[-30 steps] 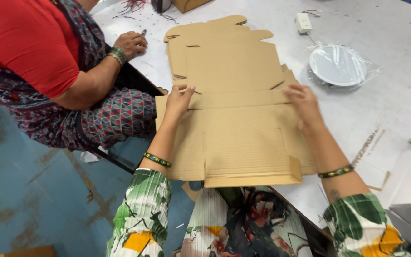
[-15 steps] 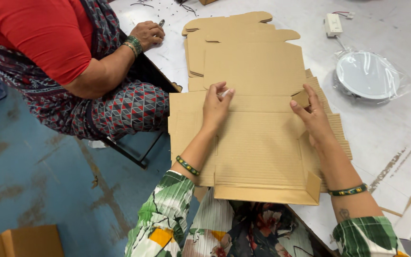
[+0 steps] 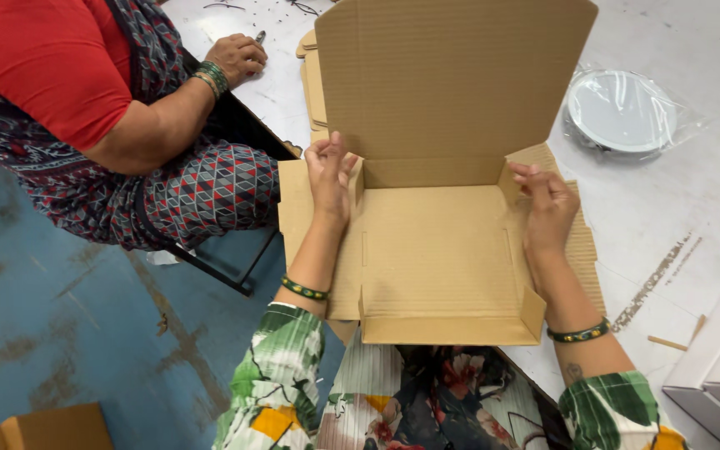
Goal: The person assembles flat cardboard boxes, inserts white dividers, places a plastic-wrapped circular item and a small white box inside, then closes the lid. The process is repeated for multiple boxes in a workshop setting.
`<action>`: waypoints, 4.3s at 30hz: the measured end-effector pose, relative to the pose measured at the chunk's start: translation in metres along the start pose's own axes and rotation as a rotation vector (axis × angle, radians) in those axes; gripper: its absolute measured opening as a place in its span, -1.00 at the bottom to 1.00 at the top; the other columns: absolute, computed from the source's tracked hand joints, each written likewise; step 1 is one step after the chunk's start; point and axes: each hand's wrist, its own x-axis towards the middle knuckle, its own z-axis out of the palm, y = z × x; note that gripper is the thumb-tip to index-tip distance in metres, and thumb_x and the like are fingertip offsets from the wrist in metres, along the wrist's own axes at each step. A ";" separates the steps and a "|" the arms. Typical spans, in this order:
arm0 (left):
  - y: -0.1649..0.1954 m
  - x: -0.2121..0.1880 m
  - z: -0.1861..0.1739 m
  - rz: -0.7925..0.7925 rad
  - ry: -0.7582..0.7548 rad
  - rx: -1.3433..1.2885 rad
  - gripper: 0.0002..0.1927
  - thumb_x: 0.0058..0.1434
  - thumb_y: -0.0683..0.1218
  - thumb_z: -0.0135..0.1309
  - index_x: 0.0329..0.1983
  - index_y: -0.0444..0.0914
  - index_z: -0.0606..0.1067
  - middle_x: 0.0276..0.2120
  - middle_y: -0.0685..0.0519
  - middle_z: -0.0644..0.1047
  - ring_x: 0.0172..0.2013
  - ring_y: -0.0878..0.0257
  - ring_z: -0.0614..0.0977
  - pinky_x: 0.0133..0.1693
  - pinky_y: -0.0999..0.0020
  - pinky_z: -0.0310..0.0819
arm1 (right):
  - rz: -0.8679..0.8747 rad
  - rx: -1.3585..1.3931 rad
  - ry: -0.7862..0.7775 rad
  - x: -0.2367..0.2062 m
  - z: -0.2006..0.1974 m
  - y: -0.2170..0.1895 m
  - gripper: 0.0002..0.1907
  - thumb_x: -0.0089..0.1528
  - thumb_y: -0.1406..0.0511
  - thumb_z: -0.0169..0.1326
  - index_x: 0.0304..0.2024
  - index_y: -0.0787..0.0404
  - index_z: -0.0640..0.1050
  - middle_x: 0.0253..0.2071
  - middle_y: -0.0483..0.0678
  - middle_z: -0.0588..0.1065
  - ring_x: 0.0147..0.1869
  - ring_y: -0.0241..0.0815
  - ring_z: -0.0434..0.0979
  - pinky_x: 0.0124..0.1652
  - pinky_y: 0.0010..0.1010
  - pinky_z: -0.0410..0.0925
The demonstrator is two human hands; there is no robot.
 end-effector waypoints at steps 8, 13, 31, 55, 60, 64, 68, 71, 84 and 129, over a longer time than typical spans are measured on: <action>0.009 -0.013 0.006 -0.080 -0.247 0.225 -0.62 0.28 -0.02 0.23 0.06 -0.33 0.51 -0.07 0.08 0.59 -0.08 0.42 0.54 -0.03 0.53 0.40 | -0.039 -0.053 -0.186 -0.036 -0.018 -0.043 -0.71 0.43 0.19 0.08 0.02 0.29 0.53 0.22 0.05 0.52 0.23 -0.24 0.46 0.24 -0.40 0.29; 0.007 -0.006 -0.007 -0.205 -0.235 0.179 -0.67 0.45 0.01 0.26 -0.01 -0.36 0.53 -0.41 0.22 0.38 -0.49 0.51 0.25 -0.50 0.57 0.03 | -0.135 -0.046 -0.319 -0.123 -0.083 -0.087 -0.10 0.07 -0.07 0.35 0.33 0.20 0.38 0.37 0.05 0.44 0.53 -0.01 0.37 0.41 -0.18 0.25; 0.057 -0.041 -0.019 -0.252 -0.256 0.290 -0.49 0.14 -0.22 0.31 0.16 -0.31 0.45 0.10 0.02 0.51 0.19 0.17 0.49 0.22 0.28 0.33 | -0.065 -1.134 -0.191 -0.108 -0.091 -0.085 0.25 -0.40 -0.05 0.51 0.32 0.15 0.39 0.30 0.31 0.30 0.35 0.24 0.24 0.21 0.17 0.08; 0.043 -0.048 -0.027 -0.123 -0.262 0.278 -0.40 0.23 -0.15 0.30 0.29 -0.28 0.33 0.25 -0.01 0.43 0.33 0.14 0.39 0.39 0.22 0.14 | 0.153 -0.226 -0.548 -0.052 -0.052 -0.114 -0.51 0.33 0.08 0.10 0.20 0.22 0.47 -0.21 -0.11 0.51 -0.09 -0.31 0.55 -0.05 -0.40 0.47; 0.039 -0.047 -0.036 -0.156 -0.195 0.357 -0.49 0.28 -0.16 0.33 0.22 -0.30 0.38 -0.05 0.04 0.44 -0.22 0.37 0.37 -0.26 0.49 0.21 | 0.212 -0.344 -0.608 -0.036 -0.020 -0.067 -0.45 0.22 0.12 0.31 0.16 0.26 0.51 -0.04 0.07 0.51 0.06 -0.08 0.51 -0.01 -0.27 0.42; 0.043 -0.050 -0.034 -0.170 -0.176 0.375 -0.55 0.24 -0.16 0.33 0.13 -0.28 0.41 -0.11 0.15 0.50 -0.42 0.52 0.37 -0.53 0.58 0.11 | 0.050 -0.612 -0.645 -0.043 -0.001 -0.062 0.05 0.02 0.13 0.46 0.38 0.24 0.14 0.25 0.25 0.32 0.30 0.09 0.38 0.15 -0.13 0.34; 0.052 -0.055 -0.021 -0.195 -0.191 0.331 -0.51 0.21 -0.15 0.33 0.15 -0.29 0.42 -0.07 0.12 0.53 -0.39 0.50 0.41 -0.51 0.60 0.15 | 0.119 -0.637 -0.682 -0.036 0.004 -0.072 0.18 -0.01 0.07 0.43 0.47 0.17 0.03 0.33 0.27 0.29 0.36 0.15 0.37 0.15 -0.10 0.39; 0.059 -0.058 -0.013 -0.164 -0.250 0.287 -0.49 0.21 -0.13 0.30 0.17 -0.29 0.39 0.00 0.13 0.53 -0.23 0.52 0.48 -0.32 0.63 0.28 | 0.291 -0.514 -0.704 -0.028 -0.016 -0.084 0.17 0.05 -0.06 0.29 0.55 0.07 -0.01 0.34 0.25 0.30 0.34 0.17 0.41 0.16 -0.07 0.39; 0.052 -0.057 -0.018 -0.186 -0.258 0.249 -0.54 0.31 -0.17 0.28 0.21 -0.36 0.41 0.00 0.07 0.56 -0.17 0.44 0.52 -0.27 0.56 0.32 | -0.100 -0.350 -0.501 -0.121 -0.118 -0.093 0.30 -0.07 0.22 0.43 0.60 0.08 -0.01 0.60 0.06 0.11 0.63 0.00 0.21 0.43 -0.01 0.35; 0.049 -0.056 -0.032 -0.238 -0.166 0.414 -0.60 0.22 -0.17 0.33 0.06 -0.29 0.46 -0.19 0.04 0.51 -0.40 0.35 0.40 -0.50 0.50 0.17 | -0.471 -1.118 -1.032 -0.069 -0.046 -0.145 -0.45 0.10 0.11 0.23 0.14 0.08 0.55 0.30 -0.09 0.38 0.10 0.00 0.53 -0.01 -0.21 0.42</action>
